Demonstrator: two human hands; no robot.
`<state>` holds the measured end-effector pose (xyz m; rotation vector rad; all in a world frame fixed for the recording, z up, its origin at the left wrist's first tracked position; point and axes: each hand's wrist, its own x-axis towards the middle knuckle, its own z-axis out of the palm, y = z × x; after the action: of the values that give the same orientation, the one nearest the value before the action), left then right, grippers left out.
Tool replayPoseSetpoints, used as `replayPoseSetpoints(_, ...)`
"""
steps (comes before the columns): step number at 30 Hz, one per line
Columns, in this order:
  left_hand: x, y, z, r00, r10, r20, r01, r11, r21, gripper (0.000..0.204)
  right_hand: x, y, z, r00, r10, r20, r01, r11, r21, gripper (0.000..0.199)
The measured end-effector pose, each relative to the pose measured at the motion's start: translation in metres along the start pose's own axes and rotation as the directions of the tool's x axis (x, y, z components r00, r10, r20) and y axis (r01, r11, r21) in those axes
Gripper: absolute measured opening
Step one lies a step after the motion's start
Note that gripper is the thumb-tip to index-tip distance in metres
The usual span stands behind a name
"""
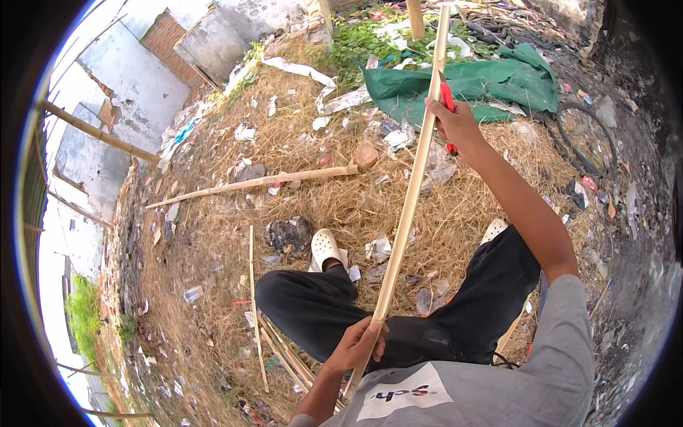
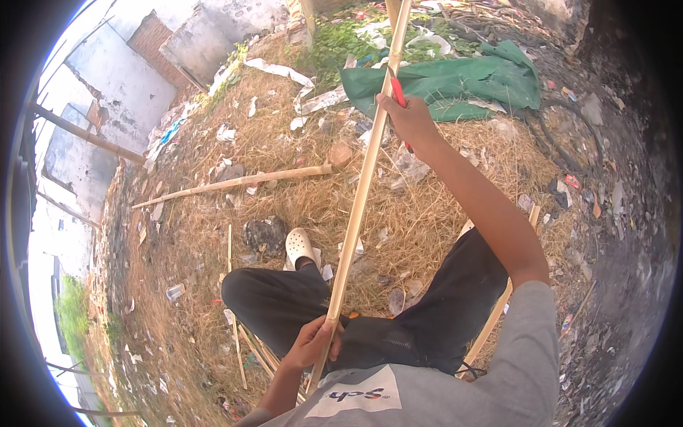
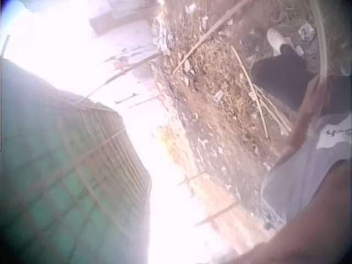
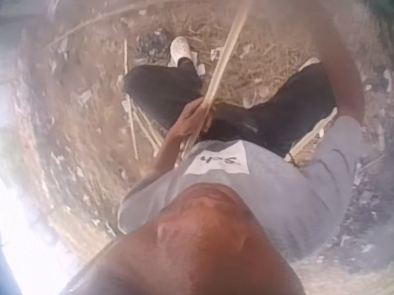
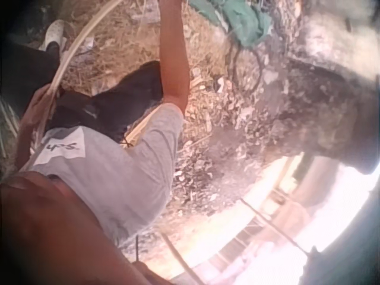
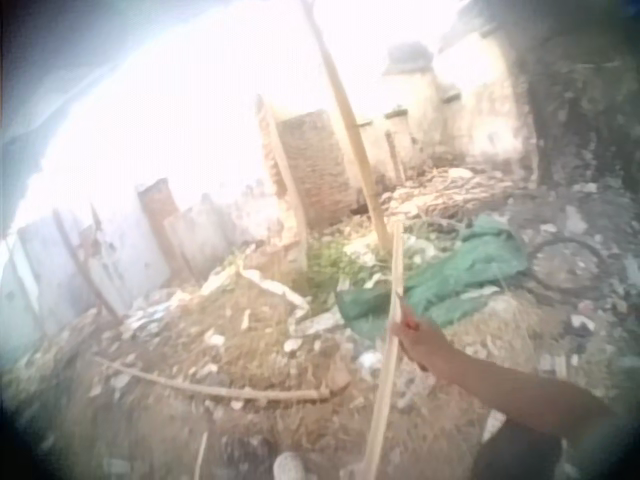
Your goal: The person sits on the ground and uses a red utility knife to shave a long bamboo pole. They hold the pole with their left hand and scrape the surface with the knife in their right hand, creating thin strips of bamboo.
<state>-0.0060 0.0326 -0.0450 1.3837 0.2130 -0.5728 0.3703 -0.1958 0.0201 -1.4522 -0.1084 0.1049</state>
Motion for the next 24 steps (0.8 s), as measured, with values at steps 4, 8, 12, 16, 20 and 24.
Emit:
replayPoseSetpoints(4, -0.015, -0.002, 0.005, 0.998, -0.01, -0.066, 0.009, 1.0, -0.017, 0.036, 0.003, -0.007, -0.003, 0.999, 0.001, -0.045, 0.003, 0.997, 0.077, 0.035)
replayPoseSetpoints(8, -0.01, 0.005, 0.019, 0.983, 0.08, -0.165, -0.069, 0.995, 0.072, 0.034, -0.01, 0.006, 0.007, 0.999, -0.029, 0.02, 0.031, 0.989, -0.143, 0.049)
replayPoseSetpoints(12, 0.004, 0.022, 0.019, 0.968, 0.147, -0.201, -0.161, 0.986, -0.053, 0.032, -0.052, 0.032, 0.025, 0.929, -0.153, 0.335, 0.324, 0.776, -0.541, 0.068)
replayPoseSetpoints(16, 0.014, 0.041, 0.018, 0.959, 0.193, -0.207, -0.235, 0.95, -0.204, 0.034, -0.117, 0.028, 0.051, 0.738, -0.279, 0.615, 0.669, 0.421, -0.612, 0.064)
replayPoseSetpoints(20, 0.016, 0.058, 0.025, 0.961, 0.222, -0.163, -0.265, 0.908, -0.325, 0.037, -0.147, 0.025, 0.065, 0.53, -0.372, 0.762, 0.846, 0.291, -0.447, 0.067)
replayPoseSetpoints(24, 0.021, 0.054, 0.025, 0.955, 0.272, -0.118, -0.296, 0.856, -0.423, 0.039, -0.146, 0.032, 0.068, 0.538, -0.358, 0.763, 0.842, 0.278, -0.462, 0.069)
